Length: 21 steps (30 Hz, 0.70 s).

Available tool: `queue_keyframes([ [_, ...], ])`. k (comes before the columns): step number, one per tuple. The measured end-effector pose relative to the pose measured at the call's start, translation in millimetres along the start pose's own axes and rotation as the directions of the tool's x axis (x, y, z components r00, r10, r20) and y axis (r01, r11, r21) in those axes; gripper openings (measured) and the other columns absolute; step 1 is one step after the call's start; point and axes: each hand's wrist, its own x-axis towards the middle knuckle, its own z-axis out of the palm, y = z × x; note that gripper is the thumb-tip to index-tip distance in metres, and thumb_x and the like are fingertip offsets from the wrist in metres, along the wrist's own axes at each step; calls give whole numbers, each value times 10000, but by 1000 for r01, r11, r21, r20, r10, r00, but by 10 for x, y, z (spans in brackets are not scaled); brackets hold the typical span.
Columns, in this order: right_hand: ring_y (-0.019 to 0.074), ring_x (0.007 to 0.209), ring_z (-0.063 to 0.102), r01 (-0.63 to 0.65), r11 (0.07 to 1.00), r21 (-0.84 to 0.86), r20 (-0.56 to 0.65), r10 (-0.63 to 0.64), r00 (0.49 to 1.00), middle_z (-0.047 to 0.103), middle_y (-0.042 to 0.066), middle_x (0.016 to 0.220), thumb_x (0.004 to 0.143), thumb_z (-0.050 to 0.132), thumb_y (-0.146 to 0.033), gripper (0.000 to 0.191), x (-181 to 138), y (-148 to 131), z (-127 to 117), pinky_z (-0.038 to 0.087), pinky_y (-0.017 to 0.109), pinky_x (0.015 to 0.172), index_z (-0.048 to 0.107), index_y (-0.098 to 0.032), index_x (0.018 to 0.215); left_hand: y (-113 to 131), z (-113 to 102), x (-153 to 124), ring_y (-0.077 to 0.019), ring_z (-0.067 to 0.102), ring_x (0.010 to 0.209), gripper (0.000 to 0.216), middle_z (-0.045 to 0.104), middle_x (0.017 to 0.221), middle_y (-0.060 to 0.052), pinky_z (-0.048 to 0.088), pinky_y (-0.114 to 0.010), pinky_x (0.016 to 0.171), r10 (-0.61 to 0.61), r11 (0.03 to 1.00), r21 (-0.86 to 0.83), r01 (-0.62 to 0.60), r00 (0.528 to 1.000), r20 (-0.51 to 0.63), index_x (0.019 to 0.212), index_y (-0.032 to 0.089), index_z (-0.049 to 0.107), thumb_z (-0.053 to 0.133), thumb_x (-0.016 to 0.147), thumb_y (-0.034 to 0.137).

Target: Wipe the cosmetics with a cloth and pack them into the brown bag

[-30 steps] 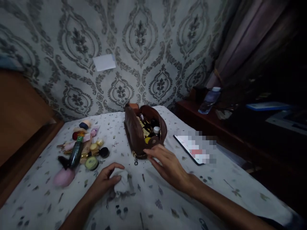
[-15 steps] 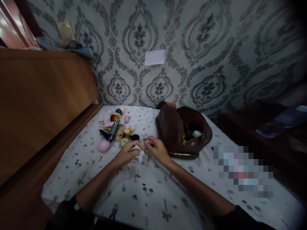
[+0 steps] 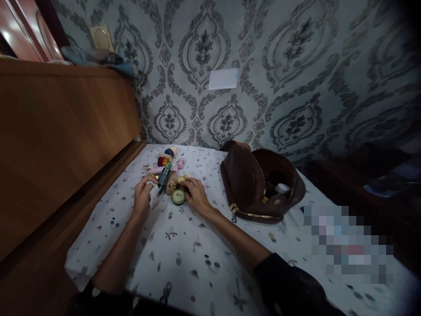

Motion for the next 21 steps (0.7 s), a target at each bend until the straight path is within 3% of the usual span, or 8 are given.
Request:
queue_keyframes([
  [6, 301, 1110, 476, -30, 999, -43, 33, 32, 999, 581, 140, 1235, 799, 529, -11, 511, 10, -22, 31, 392, 432, 923, 591, -202, 1268, 49, 123, -88, -79, 292, 335, 126, 362, 426, 106, 184, -188, 352, -18, 998, 61, 16, 999, 35, 779, 207, 592, 554, 691, 289],
  [11, 267, 1034, 530, -13, 1000, 13, 6, 13, 1000, 664, 97, 1107, 818, 580, -61, 317, 29, -5, 44, 383, 403, 900, 625, -187, 1106, 52, 191, -131, -74, 322, 362, 135, 404, 463, 103, 237, -181, 369, -2, 994, 112, -8, 996, 93, 790, 197, 580, 540, 708, 296],
  [15, 242, 977, 574, -9, 995, 102, -84, 18, 996, 699, 72, 997, 854, 611, -144, 142, 48, 37, 76, 374, 403, 937, 633, -185, 989, 1, 174, -113, -81, 390, 450, 169, 480, 572, 78, 316, -180, 431, 84, 984, 152, -90, 995, 47, 885, 193, 593, 548, 760, 297],
  [21, 239, 1011, 592, -31, 963, 266, -268, 105, 958, 692, 81, 1037, 851, 641, -277, 194, -1, 88, 90, 410, 391, 954, 620, -191, 1024, -7, 126, -87, -101, 410, 503, 241, 492, 636, 65, 332, -190, 472, 128, 971, 205, -120, 991, -25, 1035, 216, 584, 523, 836, 338],
])
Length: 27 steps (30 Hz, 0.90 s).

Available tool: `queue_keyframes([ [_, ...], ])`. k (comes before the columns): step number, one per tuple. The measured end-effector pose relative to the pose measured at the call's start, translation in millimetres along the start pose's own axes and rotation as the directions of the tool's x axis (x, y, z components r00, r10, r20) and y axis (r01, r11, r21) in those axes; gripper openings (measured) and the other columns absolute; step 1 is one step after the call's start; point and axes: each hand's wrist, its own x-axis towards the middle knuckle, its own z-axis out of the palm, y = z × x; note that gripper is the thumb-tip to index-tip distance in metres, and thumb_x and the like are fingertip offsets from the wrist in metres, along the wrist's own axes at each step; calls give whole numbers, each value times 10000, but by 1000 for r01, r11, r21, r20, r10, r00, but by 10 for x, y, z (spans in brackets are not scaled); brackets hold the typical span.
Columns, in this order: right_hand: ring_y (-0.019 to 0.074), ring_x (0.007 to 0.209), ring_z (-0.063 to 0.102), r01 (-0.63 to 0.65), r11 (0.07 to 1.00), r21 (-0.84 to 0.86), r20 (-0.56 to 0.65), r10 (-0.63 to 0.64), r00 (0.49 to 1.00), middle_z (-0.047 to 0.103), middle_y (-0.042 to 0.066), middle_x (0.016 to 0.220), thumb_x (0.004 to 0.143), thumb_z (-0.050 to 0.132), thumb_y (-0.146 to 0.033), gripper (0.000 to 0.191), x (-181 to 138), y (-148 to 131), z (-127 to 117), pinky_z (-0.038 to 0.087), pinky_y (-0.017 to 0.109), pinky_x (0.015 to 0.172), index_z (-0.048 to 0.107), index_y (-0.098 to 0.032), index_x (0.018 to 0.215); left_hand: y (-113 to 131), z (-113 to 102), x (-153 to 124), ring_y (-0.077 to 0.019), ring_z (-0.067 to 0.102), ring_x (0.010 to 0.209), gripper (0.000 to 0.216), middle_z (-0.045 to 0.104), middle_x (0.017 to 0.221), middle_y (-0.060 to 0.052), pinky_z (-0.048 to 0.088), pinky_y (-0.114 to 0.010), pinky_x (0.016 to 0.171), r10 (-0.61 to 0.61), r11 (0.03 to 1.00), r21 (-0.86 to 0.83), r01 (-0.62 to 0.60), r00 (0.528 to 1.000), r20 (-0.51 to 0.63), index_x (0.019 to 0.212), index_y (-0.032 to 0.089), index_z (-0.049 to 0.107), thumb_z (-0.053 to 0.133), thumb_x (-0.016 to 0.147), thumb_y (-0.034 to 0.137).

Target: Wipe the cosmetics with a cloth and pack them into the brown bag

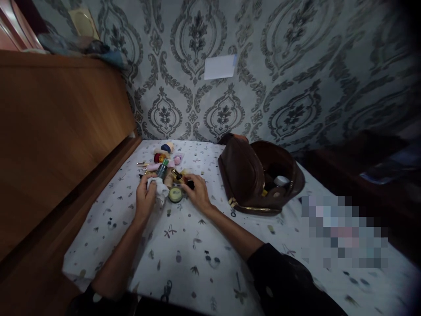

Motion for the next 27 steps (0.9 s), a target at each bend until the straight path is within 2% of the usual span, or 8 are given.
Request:
queue_keyframes([
  [7, 223, 910, 608, -83, 992, 94, -82, 91, 992, 681, 51, 906, 840, 613, -321, 157, -263, 10, -207, 467, 363, 839, 612, -190, 928, 99, 24, -50, -118, 421, 553, 204, 498, 662, 50, 340, -212, 512, 64, 993, 93, -67, 997, 36, 966, 196, 619, 531, 828, 319],
  [11, 239, 879, 578, -10, 998, -70, -12, 9, 1000, 675, 46, 841, 787, 657, -244, 102, -350, -58, -272, 430, 384, 834, 623, -204, 875, 166, 40, -77, -121, 433, 554, 203, 521, 661, 43, 327, -221, 510, 92, 982, 160, -97, 995, 37, 930, 187, 629, 520, 826, 324],
  [15, 260, 883, 558, 18, 971, -239, 72, -1, 997, 673, 58, 816, 769, 704, -220, 133, -325, -111, -229, 402, 382, 806, 618, -200, 869, 194, 1, -83, -121, 404, 506, 227, 493, 614, 55, 300, -227, 479, 101, 962, 248, -111, 994, 52, 935, 189, 630, 500, 840, 348],
  [19, 261, 934, 554, 68, 946, -316, 181, -10, 983, 696, 72, 899, 798, 747, -306, 202, -288, -143, -214, 390, 373, 820, 617, -197, 907, 168, -23, -106, -125, 395, 484, 262, 470, 594, 64, 311, -235, 474, 153, 910, 379, -167, 986, 65, 956, 194, 646, 504, 847, 385],
  [21, 252, 942, 560, 86, 947, -310, 212, -19, 977, 702, 62, 912, 817, 740, -363, 224, -286, -132, -238, 392, 372, 835, 616, -201, 908, 134, 0, -127, -135, 435, 493, 268, 467, 578, 64, 351, -241, 500, 201, 867, 442, -230, 973, 111, 953, 200, 656, 513, 851, 402],
  [23, 237, 935, 570, 96, 953, -287, 220, -32, 975, 705, 49, 920, 845, 711, -368, 202, -309, -115, -308, 403, 370, 848, 618, -203, 915, 87, 38, -157, -154, 529, 557, 264, 575, 644, 39, 417, -253, 560, 234, 829, 476, -295, 955, 185, 954, 204, 662, 509, 859, 396],
  [25, 228, 936, 580, 135, 956, -258, 223, -77, 972, 703, 51, 928, 870, 677, -338, 170, -365, -122, -460, 426, 365, 846, 621, -198, 948, 32, 69, -190, -181, 614, 659, 259, 672, 752, 7, 468, -267, 624, 234, 798, 498, -339, 936, 263, 959, 208, 667, 496, 872, 382],
  [27, 222, 948, 587, 238, 945, -224, 213, -191, 958, 699, 64, 938, 891, 638, -293, 144, -453, -170, -718, 458, 357, 838, 619, -187, 986, -26, 83, -223, -204, 661, 738, 260, 723, 845, -14, 498, -278, 668, 231, 765, 518, -382, 914, 333, 968, 216, 671, 499, 875, 387],
])
